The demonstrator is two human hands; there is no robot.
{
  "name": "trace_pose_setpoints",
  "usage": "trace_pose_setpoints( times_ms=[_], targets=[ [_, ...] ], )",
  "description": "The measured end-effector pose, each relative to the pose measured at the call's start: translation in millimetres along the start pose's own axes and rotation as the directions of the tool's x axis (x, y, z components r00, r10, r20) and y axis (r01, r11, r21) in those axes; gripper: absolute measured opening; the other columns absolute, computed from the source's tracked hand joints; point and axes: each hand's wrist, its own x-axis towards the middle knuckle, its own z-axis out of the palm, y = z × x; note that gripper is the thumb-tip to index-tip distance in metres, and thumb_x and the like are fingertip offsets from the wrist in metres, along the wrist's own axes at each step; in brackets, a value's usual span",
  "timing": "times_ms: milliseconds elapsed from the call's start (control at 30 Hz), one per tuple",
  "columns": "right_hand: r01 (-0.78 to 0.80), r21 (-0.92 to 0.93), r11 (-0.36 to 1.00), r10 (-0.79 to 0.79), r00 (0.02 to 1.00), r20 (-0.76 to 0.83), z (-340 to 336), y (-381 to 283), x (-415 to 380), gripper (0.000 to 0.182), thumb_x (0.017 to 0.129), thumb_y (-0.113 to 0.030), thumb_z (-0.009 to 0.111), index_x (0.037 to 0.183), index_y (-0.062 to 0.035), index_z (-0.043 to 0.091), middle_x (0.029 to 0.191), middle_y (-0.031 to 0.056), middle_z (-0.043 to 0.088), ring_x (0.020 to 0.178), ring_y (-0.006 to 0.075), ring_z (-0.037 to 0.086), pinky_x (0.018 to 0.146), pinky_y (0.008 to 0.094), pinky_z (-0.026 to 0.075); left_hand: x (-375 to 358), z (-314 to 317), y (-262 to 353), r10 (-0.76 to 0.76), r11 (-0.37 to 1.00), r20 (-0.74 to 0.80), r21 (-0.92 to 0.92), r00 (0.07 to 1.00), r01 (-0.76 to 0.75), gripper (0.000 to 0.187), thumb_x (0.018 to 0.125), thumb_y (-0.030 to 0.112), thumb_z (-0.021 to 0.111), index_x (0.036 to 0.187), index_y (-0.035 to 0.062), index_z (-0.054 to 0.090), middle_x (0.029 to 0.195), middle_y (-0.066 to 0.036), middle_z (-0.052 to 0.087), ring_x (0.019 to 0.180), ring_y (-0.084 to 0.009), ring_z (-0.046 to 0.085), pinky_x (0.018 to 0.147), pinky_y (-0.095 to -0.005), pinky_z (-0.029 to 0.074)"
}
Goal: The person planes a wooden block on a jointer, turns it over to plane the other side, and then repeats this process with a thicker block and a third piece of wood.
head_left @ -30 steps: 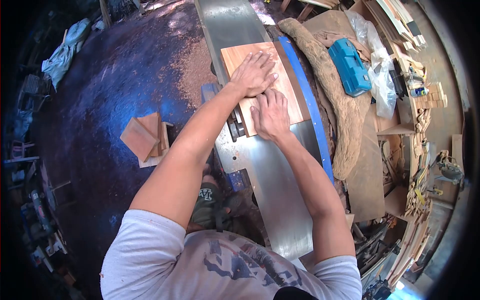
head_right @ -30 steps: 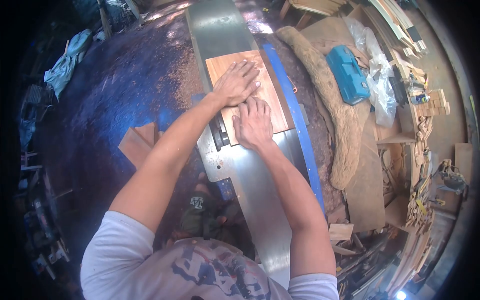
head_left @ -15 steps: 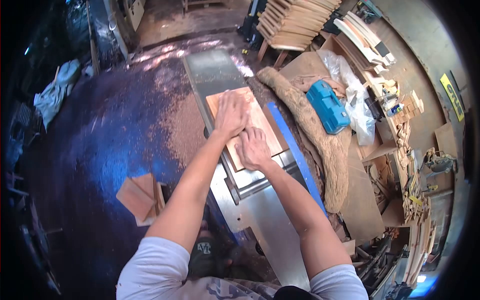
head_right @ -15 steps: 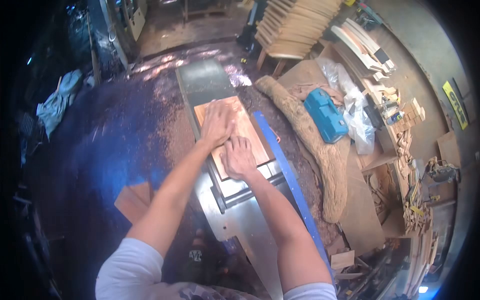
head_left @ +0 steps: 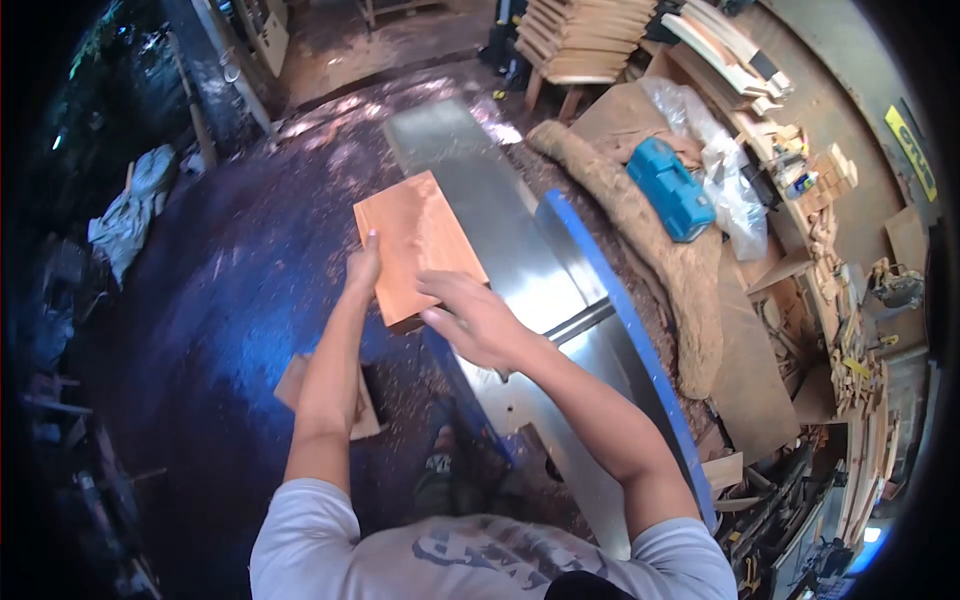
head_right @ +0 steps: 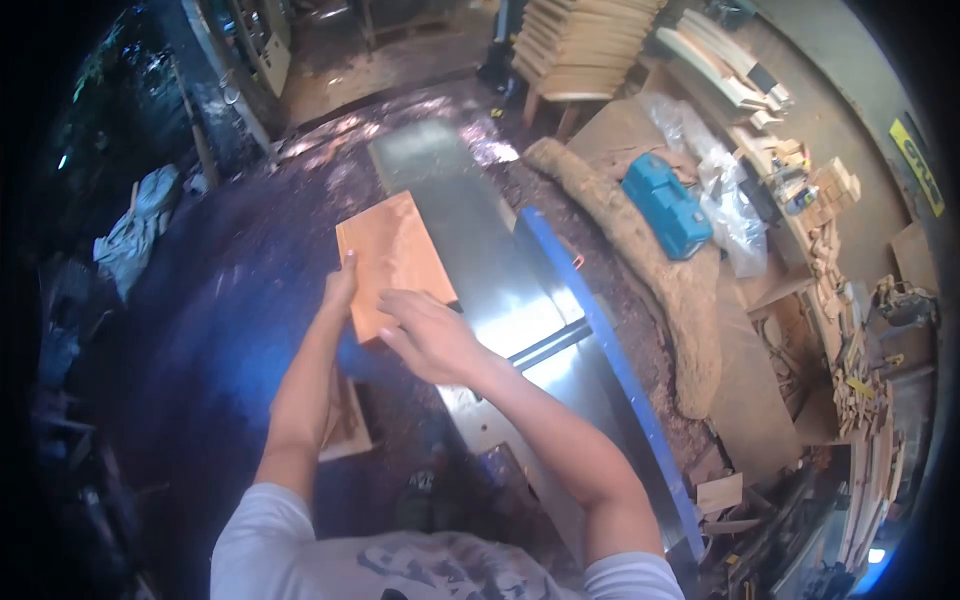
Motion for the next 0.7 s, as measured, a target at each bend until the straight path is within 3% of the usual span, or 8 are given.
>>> trace_pose_setpoints(
  times_ms=[100,133,167,200,333,533,633,700],
  targets=[
    [-0.058,0.260,0.964,0.093,0.988,-0.122,-68.0,-70.1,-116.0,0.038,0.100,-0.011,0.065,0.135,0.0035,0.063,0.137,0.0236,0.067,0.122,0.0389,0.068,0.103,0.0445,0.054,-46.1,-69.4,-49.6,-0.206,0.872,0.239,-0.395,0.949,0.289,0.071,0.105,0.062,0.056,0.135,-0.0020,0.067,0.117,-0.020,0.074,0.109,-0.0247,0.073,0.093,-0.0413,0.060],
    [-0.155,0.229,0.961,0.200,0.962,-0.188,-75.6,-74.8,-167.1,0.040,0.099,-0.010,0.064,0.136,0.0038,0.063,0.134,0.0231,0.069,0.114,0.0354,0.071,0.100,0.0427,0.055,-80.4,-85.4,-63.7,-0.232,0.905,0.241,-0.300,0.942,0.300,0.075,0.106,0.060,0.055,0.140,-0.0069,0.060,0.116,-0.021,0.071,0.103,-0.0273,0.071,0.085,-0.0435,0.060],
    [-0.225,0.287,0.931,0.309,0.906,-0.290,-73.5,-74.5,-213.3,0.036,0.101,-0.012,0.063,0.133,0.0037,0.066,0.128,0.0210,0.071,0.106,0.0300,0.072,0.097,0.0391,0.056,-116.4,-114.8,-73.8,-0.024,0.600,0.808,-0.460,0.589,0.654,0.081,0.106,0.057,0.055,0.148,-0.0116,0.047,0.118,-0.020,0.062,0.101,-0.0276,0.064,0.082,-0.0418,0.056],
    [-0.413,0.296,0.861,0.493,0.821,-0.287,-78.1,-87.4,-247.8,0.034,0.103,-0.016,0.060,0.129,0.0039,0.068,0.123,0.0179,0.072,0.103,0.0247,0.071,0.095,0.0373,0.055,-174.4,-107.5,-69.0,0.021,0.249,0.875,-0.473,0.483,0.845,0.085,0.106,0.053,0.055,0.156,-0.0122,0.033,0.116,-0.016,0.053,0.102,-0.0268,0.057,0.083,-0.0418,0.052],
    [-0.631,0.487,0.603,0.795,0.527,-0.301,-45.9,-109.6,-387.8,0.031,0.104,-0.017,0.059,0.126,0.0030,0.070,0.115,0.0136,0.072,0.100,0.0209,0.069,0.091,0.0336,0.054,-296.9,-60.7,-75.9,0.282,0.181,0.938,-0.257,0.201,0.949,0.078,0.107,0.046,0.050,0.162,-0.0044,0.026,0.110,-0.015,0.050,0.093,-0.0234,0.053,0.079,-0.0389,0.050],
    [-0.440,0.363,0.821,0.562,0.736,-0.378,-37.6,-199.5,-420.6,0.048,0.095,-0.017,0.073,0.137,0.0015,0.063,0.122,0.0198,0.070,0.102,0.0287,0.071,0.089,0.0386,0.057,-408.5,39.6,-97.5,0.334,0.249,0.942,-0.101,0.013,0.963,0.079,0.108,0.047,0.049,0.162,-0.0049,0.024,0.112,-0.016,0.051,0.097,-0.0248,0.055,0.081,-0.0388,0.051],
    [-0.367,0.239,0.899,0.433,0.826,-0.361,-49.3,-237.9,-423.2,0.073,0.090,-0.028,0.082,0.147,0.0060,0.052,0.141,0.0269,0.060,0.118,0.0375,0.069,0.102,0.0449,0.055,-459.1,76.8,-119.5,0.205,0.218,0.969,-0.183,0.138,0.959,0.080,0.107,0.046,0.052,0.161,-0.0058,0.024,0.113,-0.018,0.051,0.101,-0.0252,0.055,0.083,-0.0388,0.053],
    [-0.308,0.142,0.941,0.339,0.854,-0.396,-52.5,-251.0,-427.3,0.078,0.090,-0.028,0.082,0.151,0.0059,0.047,0.143,0.0260,0.058,0.124,0.0365,0.066,0.102,0.0443,0.056,-474.9,96.3,-126.6,0.120,0.255,0.993,-0.043,0.013,0.966,0.080,0.107,0.045,0.052,0.161,-0.0062,0.023,0.114,-0.019,0.050,0.103,-0.0257,0.053,0.085,-0.0397,0.053]
  ],
)
